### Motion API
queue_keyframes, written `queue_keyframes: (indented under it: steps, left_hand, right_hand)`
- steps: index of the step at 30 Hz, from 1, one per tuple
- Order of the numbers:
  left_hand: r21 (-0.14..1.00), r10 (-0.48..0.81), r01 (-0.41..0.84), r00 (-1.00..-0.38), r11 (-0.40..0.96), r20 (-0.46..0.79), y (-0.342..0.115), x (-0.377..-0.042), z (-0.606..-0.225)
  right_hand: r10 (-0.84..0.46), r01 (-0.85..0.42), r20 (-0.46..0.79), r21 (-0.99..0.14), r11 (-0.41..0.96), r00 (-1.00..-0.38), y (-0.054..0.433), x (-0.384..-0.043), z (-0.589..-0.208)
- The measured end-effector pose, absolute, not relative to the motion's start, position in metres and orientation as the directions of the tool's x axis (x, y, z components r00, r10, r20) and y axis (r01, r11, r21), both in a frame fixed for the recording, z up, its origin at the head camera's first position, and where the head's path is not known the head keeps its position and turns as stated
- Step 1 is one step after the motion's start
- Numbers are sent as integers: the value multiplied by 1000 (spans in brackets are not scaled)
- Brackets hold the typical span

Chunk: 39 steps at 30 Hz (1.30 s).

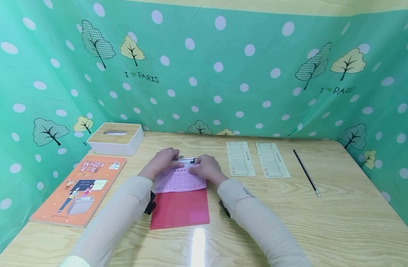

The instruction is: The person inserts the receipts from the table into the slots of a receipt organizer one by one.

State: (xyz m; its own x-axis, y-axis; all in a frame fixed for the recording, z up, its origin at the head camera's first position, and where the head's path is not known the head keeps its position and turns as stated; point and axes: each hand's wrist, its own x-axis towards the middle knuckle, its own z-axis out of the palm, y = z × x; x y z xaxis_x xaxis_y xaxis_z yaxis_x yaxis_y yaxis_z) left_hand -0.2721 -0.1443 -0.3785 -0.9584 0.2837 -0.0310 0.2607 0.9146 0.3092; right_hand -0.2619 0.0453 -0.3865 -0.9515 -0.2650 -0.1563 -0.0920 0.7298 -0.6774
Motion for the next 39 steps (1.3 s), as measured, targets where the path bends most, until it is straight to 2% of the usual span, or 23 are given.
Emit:
queue_keyframes:
  steps: [13,17,23,31,39]
  left_hand:
    - [319,278,253,-960,913,-34,-141,-269,-377]
    - [328,274,247,-961,912,-38,-140,-269,-377]
    - [331,270,244,-962,912,-35,-141,-271,-378]
    - [318,274,250,-961,914,-32,-142,-272,-379]
    - [363,259,229,-965,903,-35,-143,-273,-380]
  right_hand:
    - [-236,-8,-242,-683,731,-941,58,-264,-378]
    - [-264,-12,-263,-687,727,-928,61,-264,-375]
    - [-291,-28,-243,-721,692,-926,60,-266,-375]
    - [-273,-37,-222,-710,703,-936,56,-268,-379]
    - [-249,-10,-239,-702,712,-939,52,-268,-383]
